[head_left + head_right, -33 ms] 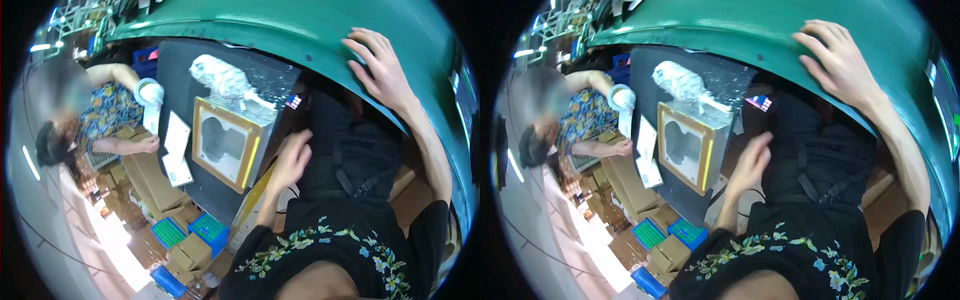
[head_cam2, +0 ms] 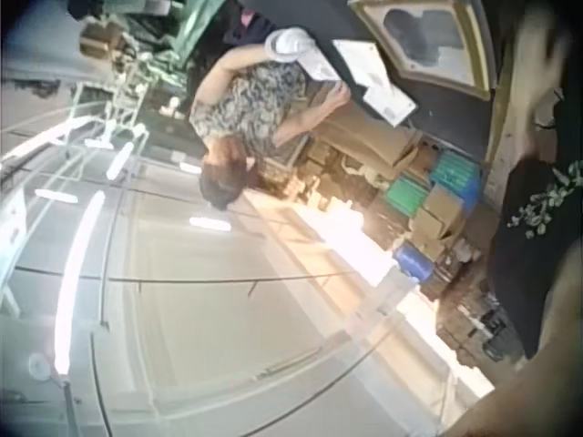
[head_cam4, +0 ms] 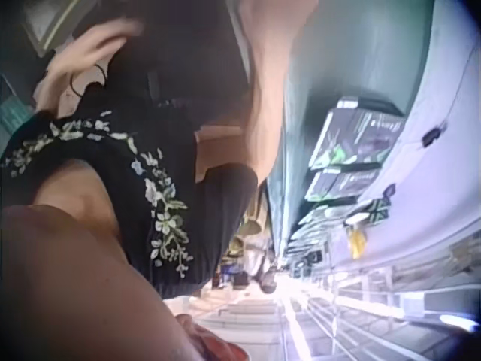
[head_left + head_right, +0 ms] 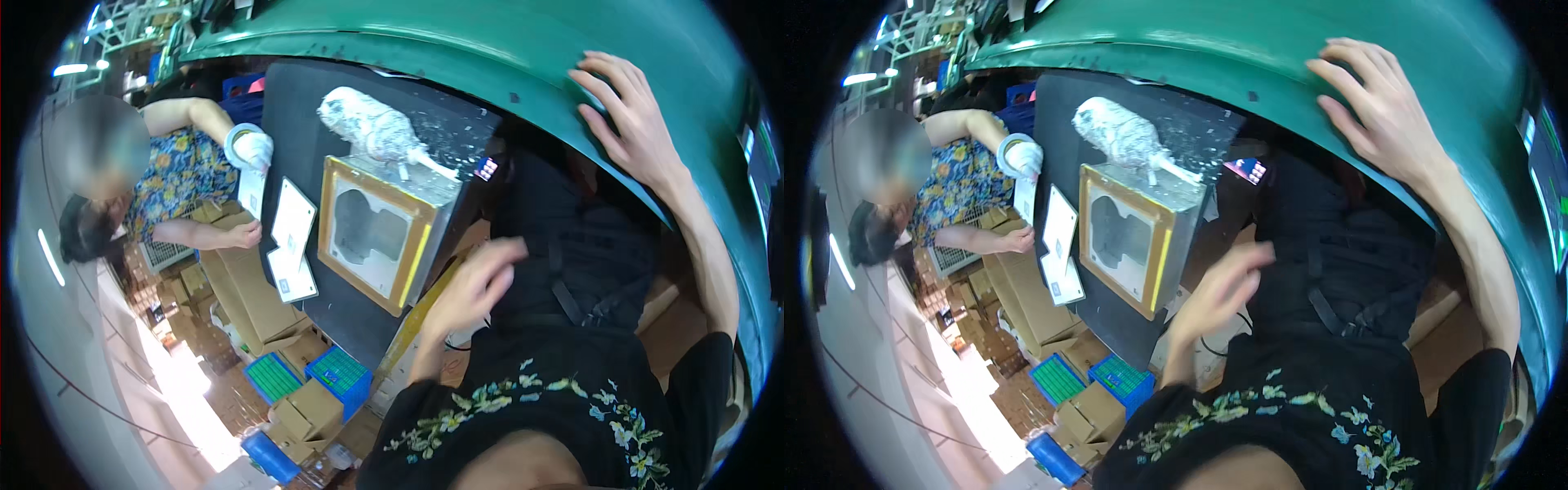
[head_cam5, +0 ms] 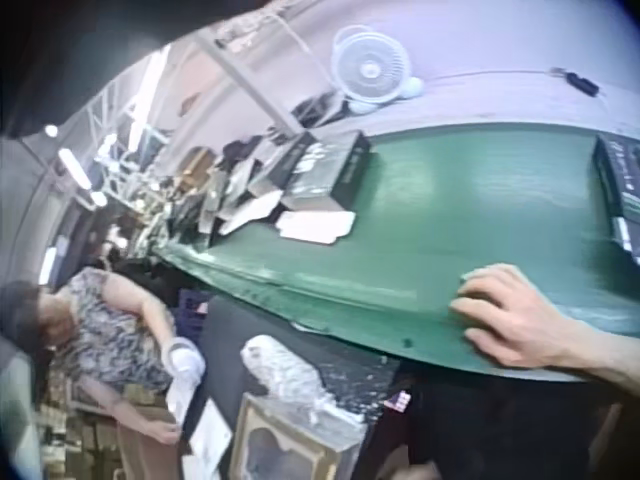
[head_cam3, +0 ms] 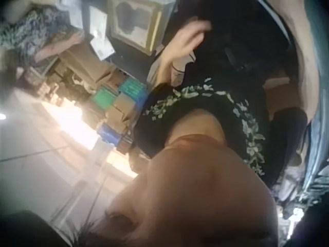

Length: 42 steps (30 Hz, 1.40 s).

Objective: Apply adhesive sealant from a dispenser to a plastic component and pack the component and the gaming mouse into a retail box.

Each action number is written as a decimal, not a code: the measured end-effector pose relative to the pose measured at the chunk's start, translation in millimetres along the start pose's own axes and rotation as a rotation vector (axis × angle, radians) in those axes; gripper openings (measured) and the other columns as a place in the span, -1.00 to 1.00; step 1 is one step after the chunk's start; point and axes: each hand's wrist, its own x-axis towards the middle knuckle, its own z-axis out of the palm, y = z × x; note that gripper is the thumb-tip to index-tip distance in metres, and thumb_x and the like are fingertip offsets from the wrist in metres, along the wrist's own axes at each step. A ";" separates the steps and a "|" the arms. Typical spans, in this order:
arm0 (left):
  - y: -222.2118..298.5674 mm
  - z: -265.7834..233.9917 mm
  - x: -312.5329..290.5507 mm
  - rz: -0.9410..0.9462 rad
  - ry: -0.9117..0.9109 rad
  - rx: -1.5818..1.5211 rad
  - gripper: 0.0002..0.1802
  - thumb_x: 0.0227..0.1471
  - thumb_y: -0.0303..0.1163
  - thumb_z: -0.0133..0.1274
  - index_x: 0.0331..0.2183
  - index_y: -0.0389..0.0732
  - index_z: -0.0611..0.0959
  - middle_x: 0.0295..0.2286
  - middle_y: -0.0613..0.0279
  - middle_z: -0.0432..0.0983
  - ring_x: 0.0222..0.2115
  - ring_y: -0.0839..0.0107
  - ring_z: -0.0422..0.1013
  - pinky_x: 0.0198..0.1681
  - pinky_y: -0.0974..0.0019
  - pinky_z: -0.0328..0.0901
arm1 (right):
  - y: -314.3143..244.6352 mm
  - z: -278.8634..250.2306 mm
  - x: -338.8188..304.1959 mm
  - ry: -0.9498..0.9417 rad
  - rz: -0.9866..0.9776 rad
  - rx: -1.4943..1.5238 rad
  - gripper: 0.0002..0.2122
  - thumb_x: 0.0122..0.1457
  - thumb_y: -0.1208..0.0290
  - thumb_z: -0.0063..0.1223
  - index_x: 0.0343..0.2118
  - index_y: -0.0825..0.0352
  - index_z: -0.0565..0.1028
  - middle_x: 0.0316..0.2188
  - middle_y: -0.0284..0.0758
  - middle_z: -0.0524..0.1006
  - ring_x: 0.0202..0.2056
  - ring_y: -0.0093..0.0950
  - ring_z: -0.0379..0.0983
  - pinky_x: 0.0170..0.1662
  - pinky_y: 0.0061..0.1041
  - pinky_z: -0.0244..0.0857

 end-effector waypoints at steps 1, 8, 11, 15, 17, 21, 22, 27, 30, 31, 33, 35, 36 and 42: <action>36.8 -30.8 -22.0 0.011 -0.133 -0.100 -0.73 0.13 -0.53 -0.04 -0.10 -0.32 0.57 -0.08 -0.02 0.48 -0.02 0.09 0.42 0.06 0.18 0.29 | -6.4 0.1 10.3 -0.010 -0.022 0.018 -0.69 0.10 0.47 0.15 -0.07 0.36 0.48 -0.04 -0.14 0.43 0.06 -0.14 0.34 0.11 -0.21 0.23; 27.8 -229.2 -52.2 -0.306 0.387 1.275 -0.46 -0.21 -0.77 -0.05 -0.18 -0.07 0.66 0.06 0.08 0.39 0.15 0.06 0.24 0.17 0.07 0.18 | -19.8 6.7 20.3 -0.048 -0.040 0.052 -0.71 0.11 0.50 0.13 -0.07 0.36 0.48 -0.04 -0.15 0.43 0.06 -0.15 0.34 0.11 -0.22 0.24; -45.8 -299.9 -63.8 -0.278 0.035 1.562 -0.49 -0.32 -0.70 0.10 -0.27 0.04 0.71 0.11 0.14 0.33 0.20 0.11 0.19 0.25 -0.01 0.06 | -23.6 3.0 24.1 -0.039 -0.067 0.045 -0.71 0.12 0.49 0.13 -0.08 0.36 0.48 -0.04 -0.15 0.43 0.07 -0.15 0.33 0.12 -0.22 0.22; -56.4 -338.2 -69.1 -0.393 -0.212 1.524 -0.69 -0.31 -0.56 0.20 -0.39 -0.02 0.69 -0.28 0.24 0.59 0.02 0.26 0.39 0.20 0.06 0.13 | -32.0 7.2 29.5 -0.048 -0.127 0.094 -0.71 0.11 0.49 0.13 -0.07 0.36 0.48 -0.03 -0.16 0.43 0.08 -0.14 0.33 0.12 -0.21 0.22; -21.6 -344.1 -79.9 -0.566 -0.255 1.478 -0.77 -0.28 -0.51 0.22 -0.42 -0.08 0.68 -0.36 0.19 0.60 -0.20 0.20 0.49 0.07 0.09 0.23 | -52.1 12.8 51.9 -0.044 -0.159 0.145 -0.72 0.12 0.47 0.13 -0.09 0.36 0.47 -0.06 -0.16 0.44 0.05 -0.15 0.35 0.11 -0.22 0.23; 39.5 -309.1 -122.3 -0.221 0.417 1.244 -0.91 0.01 -0.50 0.10 -0.36 -0.26 0.55 -0.45 0.07 0.50 -0.40 0.16 0.49 -0.34 0.21 0.33 | -97.6 40.7 109.9 -0.166 -0.144 0.476 -0.73 0.24 0.35 0.03 -0.06 0.37 0.45 -0.10 -0.12 0.46 -0.05 -0.13 0.42 0.02 -0.25 0.31; 51.4 -299.1 -139.6 -0.174 0.622 1.129 -0.90 0.10 -0.48 0.08 -0.31 -0.28 0.54 -0.46 0.11 0.49 -0.43 0.25 0.49 -0.38 0.26 0.32 | -108.5 49.8 125.0 -0.223 -0.132 0.458 -0.64 0.28 0.27 0.00 0.02 0.41 0.40 -0.04 -0.07 0.44 -0.04 -0.15 0.44 0.03 -0.30 0.32; 46.2 -209.7 -180.8 -0.062 1.417 0.096 -0.90 0.25 -0.44 0.00 -0.22 -0.25 0.49 -0.48 0.40 0.43 -0.52 0.68 0.33 -0.49 0.54 0.26 | -173.6 116.5 201.4 -0.714 0.076 0.301 -0.23 0.17 -0.34 -0.20 0.09 0.40 0.33 -0.15 0.06 0.54 -0.06 -0.09 0.50 -0.01 -0.17 0.35; -0.9 -152.0 -176.7 -0.077 1.428 -0.338 -0.90 0.23 -0.41 0.03 -0.25 -0.20 0.47 -0.49 0.43 0.44 -0.57 0.72 0.28 -0.53 0.61 0.19 | -191.3 139.2 224.9 -0.763 0.051 0.137 -0.15 0.02 -0.38 -0.02 0.06 0.43 0.35 -0.13 0.07 0.53 -0.07 -0.11 0.51 -0.06 -0.20 0.40; -8.2 -133.8 -165.1 -0.107 1.409 -0.465 -0.89 0.23 -0.39 0.04 -0.27 -0.19 0.47 -0.49 0.45 0.43 -0.57 0.74 0.28 -0.55 0.62 0.17 | -187.4 146.5 229.5 -0.760 0.082 0.145 -0.19 -0.05 -0.29 0.12 0.01 0.45 0.41 -0.14 0.02 0.56 -0.12 -0.15 0.55 -0.08 -0.22 0.43; -23.8 -114.5 -161.0 -0.143 1.277 -0.605 -0.89 0.24 -0.38 0.02 -0.26 -0.20 0.47 -0.48 0.44 0.45 -0.58 0.73 0.27 -0.57 0.61 0.14 | -192.4 146.3 237.8 -0.817 0.200 0.252 -0.29 -0.22 -0.09 0.35 -0.13 0.48 0.55 -0.18 -0.04 0.59 -0.21 -0.23 0.60 -0.21 -0.29 0.50; -33.0 -107.7 -151.4 -0.212 1.277 -0.787 -0.86 0.27 -0.34 -0.02 -0.29 -0.20 0.47 -0.43 0.35 0.52 -0.50 0.68 0.42 -0.47 0.59 0.32 | -165.5 155.6 244.0 -0.927 0.286 0.565 -0.30 -0.21 -0.08 0.35 -0.13 0.48 0.55 -0.21 -0.08 0.60 -0.26 -0.28 0.60 -0.31 -0.34 0.52; -44.2 -108.2 -156.3 -0.241 1.259 -0.826 -0.86 0.27 -0.34 -0.03 -0.28 -0.21 0.47 -0.42 0.33 0.53 -0.48 0.66 0.45 -0.44 0.57 0.36 | -163.5 142.8 244.6 -0.911 0.305 0.615 -0.29 -0.19 -0.04 0.34 -0.06 0.46 0.49 -0.19 -0.12 0.58 -0.22 -0.33 0.59 -0.22 -0.35 0.49; -42.9 -114.2 -154.8 -0.236 1.243 -0.839 -0.84 0.28 -0.31 -0.04 -0.29 -0.20 0.46 -0.40 0.28 0.57 -0.45 0.61 0.52 -0.42 0.52 0.43 | -144.4 41.6 265.2 -0.452 0.007 1.394 -0.55 0.10 0.23 0.20 -0.02 0.43 0.43 -0.15 -0.19 0.54 -0.11 -0.34 0.50 0.03 -0.35 0.34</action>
